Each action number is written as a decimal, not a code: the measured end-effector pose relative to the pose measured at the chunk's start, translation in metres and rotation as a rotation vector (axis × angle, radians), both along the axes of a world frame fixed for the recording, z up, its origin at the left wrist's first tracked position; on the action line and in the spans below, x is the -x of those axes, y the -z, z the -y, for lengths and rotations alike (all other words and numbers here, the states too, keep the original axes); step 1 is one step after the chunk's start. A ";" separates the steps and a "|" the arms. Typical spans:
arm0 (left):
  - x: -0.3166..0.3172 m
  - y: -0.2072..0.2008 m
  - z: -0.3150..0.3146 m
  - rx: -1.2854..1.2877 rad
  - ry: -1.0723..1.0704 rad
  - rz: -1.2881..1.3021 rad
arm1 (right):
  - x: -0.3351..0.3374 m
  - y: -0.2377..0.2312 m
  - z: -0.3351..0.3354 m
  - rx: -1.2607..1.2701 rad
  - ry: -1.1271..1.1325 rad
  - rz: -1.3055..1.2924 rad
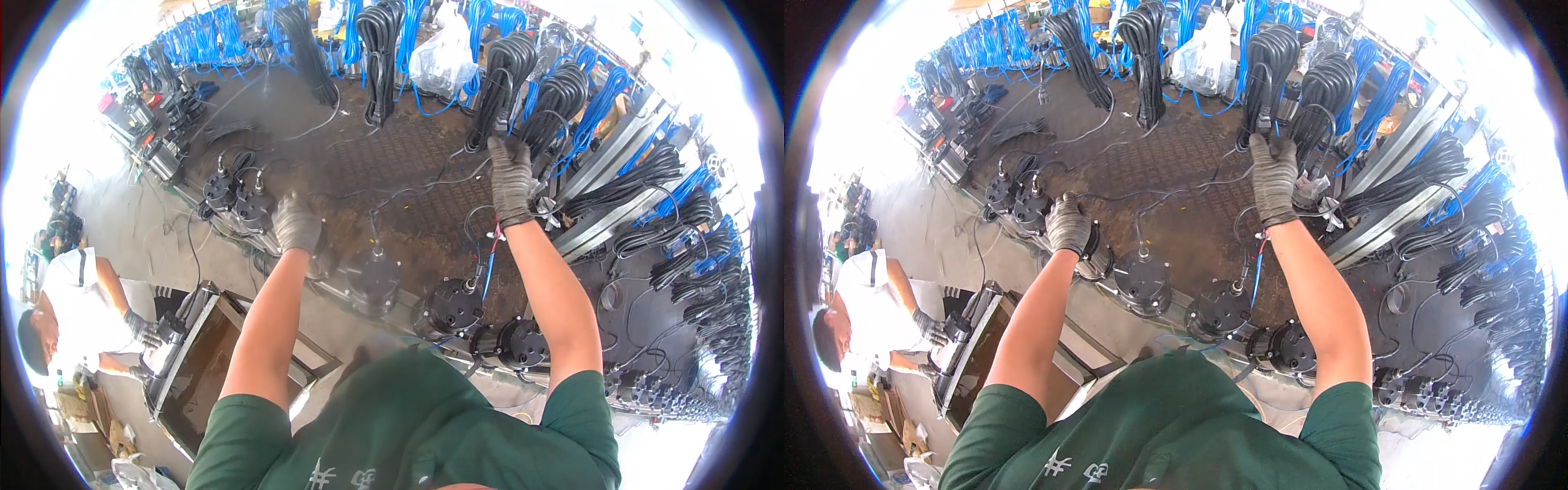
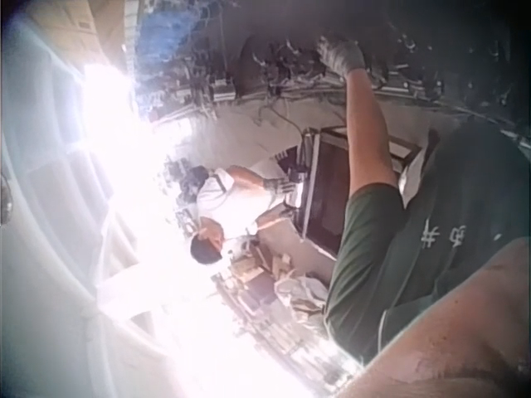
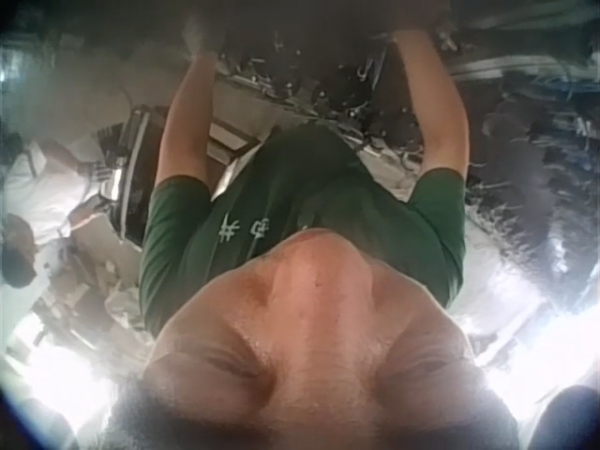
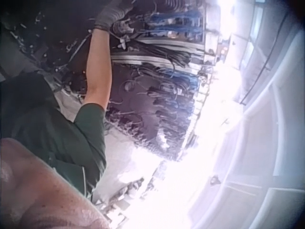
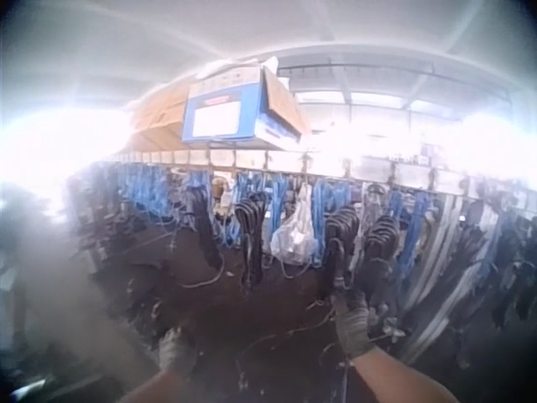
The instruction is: The person untangles and arranges several black power cables attached to industrial pumps on a long work table, moving individual cables to hang from overhead hooks and positioning the pump units in a row.
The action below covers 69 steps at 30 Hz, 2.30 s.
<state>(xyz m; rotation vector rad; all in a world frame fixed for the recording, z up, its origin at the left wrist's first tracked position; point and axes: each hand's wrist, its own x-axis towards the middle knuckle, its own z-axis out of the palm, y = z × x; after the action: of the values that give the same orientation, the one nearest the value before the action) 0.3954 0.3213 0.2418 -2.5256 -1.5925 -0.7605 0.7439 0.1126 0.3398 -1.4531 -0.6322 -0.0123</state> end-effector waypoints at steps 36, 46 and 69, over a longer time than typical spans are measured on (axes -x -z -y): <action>0.001 -0.008 0.003 0.133 -0.001 0.018 | 0.023 -0.076 0.051 -0.189 -0.447 -0.252; 0.000 -0.012 0.004 0.110 -0.009 0.008 | 0.009 -0.074 0.055 -0.292 -0.622 -0.397; 0.001 -0.005 0.002 0.005 0.017 0.035 | 0.006 -0.077 0.064 -0.256 -0.572 -0.327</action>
<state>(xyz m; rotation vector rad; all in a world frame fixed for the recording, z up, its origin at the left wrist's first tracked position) 0.3947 0.3197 0.2463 -2.5467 -1.5874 -0.8072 0.7375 0.0484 0.4168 -0.9601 -0.7251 0.5611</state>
